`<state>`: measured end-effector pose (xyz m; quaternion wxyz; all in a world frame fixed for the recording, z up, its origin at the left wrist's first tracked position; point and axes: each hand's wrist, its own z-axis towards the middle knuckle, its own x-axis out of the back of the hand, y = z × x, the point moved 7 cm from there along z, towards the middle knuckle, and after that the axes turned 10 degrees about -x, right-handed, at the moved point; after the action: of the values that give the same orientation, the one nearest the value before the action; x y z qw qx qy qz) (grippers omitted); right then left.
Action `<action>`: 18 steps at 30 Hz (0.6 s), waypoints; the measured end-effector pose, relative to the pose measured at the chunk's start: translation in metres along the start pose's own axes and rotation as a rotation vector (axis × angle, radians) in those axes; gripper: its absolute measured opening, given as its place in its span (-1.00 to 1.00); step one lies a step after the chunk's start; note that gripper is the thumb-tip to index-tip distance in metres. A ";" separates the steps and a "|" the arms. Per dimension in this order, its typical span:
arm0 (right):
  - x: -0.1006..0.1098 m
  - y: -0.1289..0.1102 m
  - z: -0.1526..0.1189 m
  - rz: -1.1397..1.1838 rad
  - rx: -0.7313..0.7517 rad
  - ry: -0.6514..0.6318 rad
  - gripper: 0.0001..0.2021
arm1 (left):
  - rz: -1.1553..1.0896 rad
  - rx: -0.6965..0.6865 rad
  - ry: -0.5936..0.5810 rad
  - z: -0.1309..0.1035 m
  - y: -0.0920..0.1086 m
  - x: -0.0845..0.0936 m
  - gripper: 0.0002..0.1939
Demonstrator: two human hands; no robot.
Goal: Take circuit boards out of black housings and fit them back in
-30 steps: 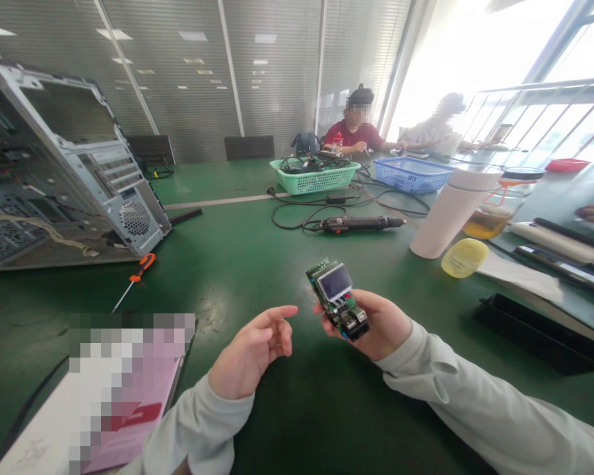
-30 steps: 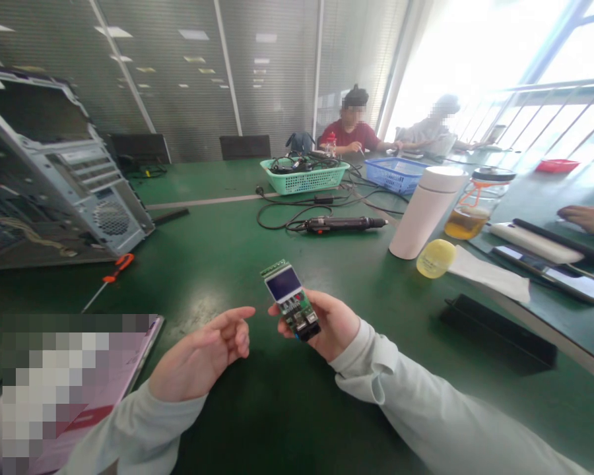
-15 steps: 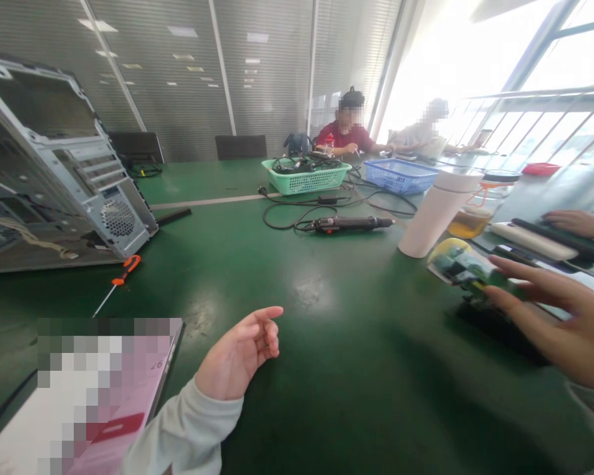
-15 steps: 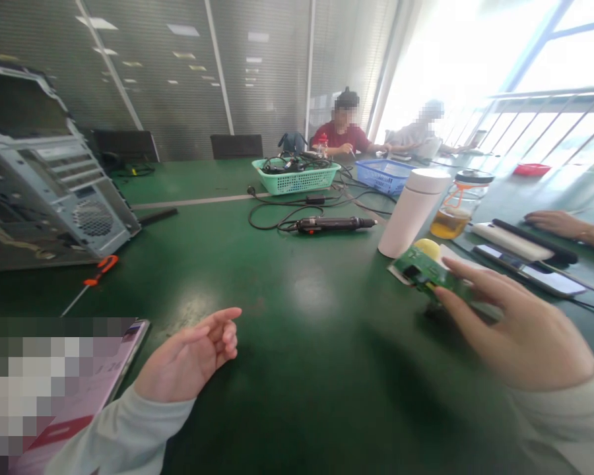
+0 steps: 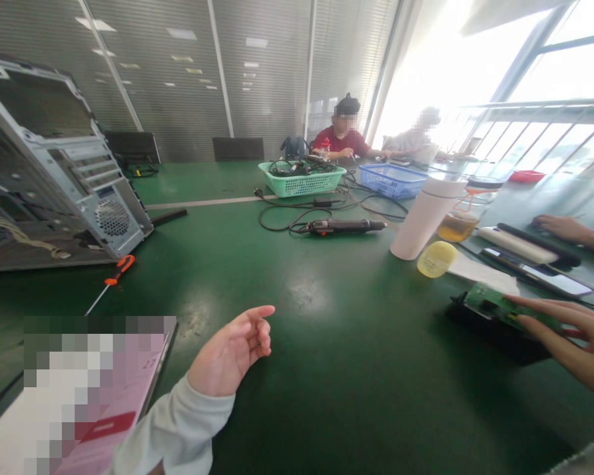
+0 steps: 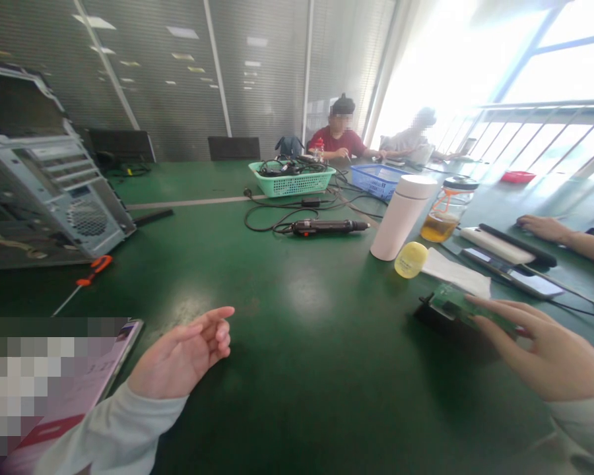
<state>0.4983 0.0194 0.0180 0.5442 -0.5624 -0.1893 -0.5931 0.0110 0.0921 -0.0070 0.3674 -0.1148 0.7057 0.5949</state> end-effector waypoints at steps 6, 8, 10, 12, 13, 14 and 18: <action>-0.016 0.011 0.005 0.092 0.011 -0.081 -0.46 | 0.008 -0.011 -0.013 0.000 0.000 -0.001 -0.71; -0.022 0.021 0.005 0.116 -0.038 -0.129 -0.48 | 0.015 -0.016 -0.016 -0.001 -0.001 -0.001 -0.71; -0.026 0.029 0.004 0.130 -0.078 -0.158 -0.50 | 0.030 -0.022 -0.022 -0.001 -0.001 -0.001 -0.71; -0.027 0.032 0.002 0.142 -0.097 -0.129 -0.51 | 0.045 -0.029 -0.027 -0.001 0.000 -0.001 -0.71; -0.025 0.032 0.000 0.146 -0.103 -0.091 -0.51 | 0.048 -0.029 -0.028 0.000 0.000 -0.001 -0.71; -0.024 0.031 -0.002 0.147 -0.108 -0.062 -0.51 | 0.047 -0.029 -0.028 0.000 0.000 -0.001 -0.71; -0.022 0.026 -0.009 0.144 -0.142 -0.002 -0.50 | 0.029 -0.019 -0.020 0.000 -0.001 -0.001 -0.72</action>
<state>0.5111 0.0128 -0.0141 0.5439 -0.6123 -0.1065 -0.5638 0.0121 0.0915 -0.0076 0.3646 -0.1019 0.6980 0.6079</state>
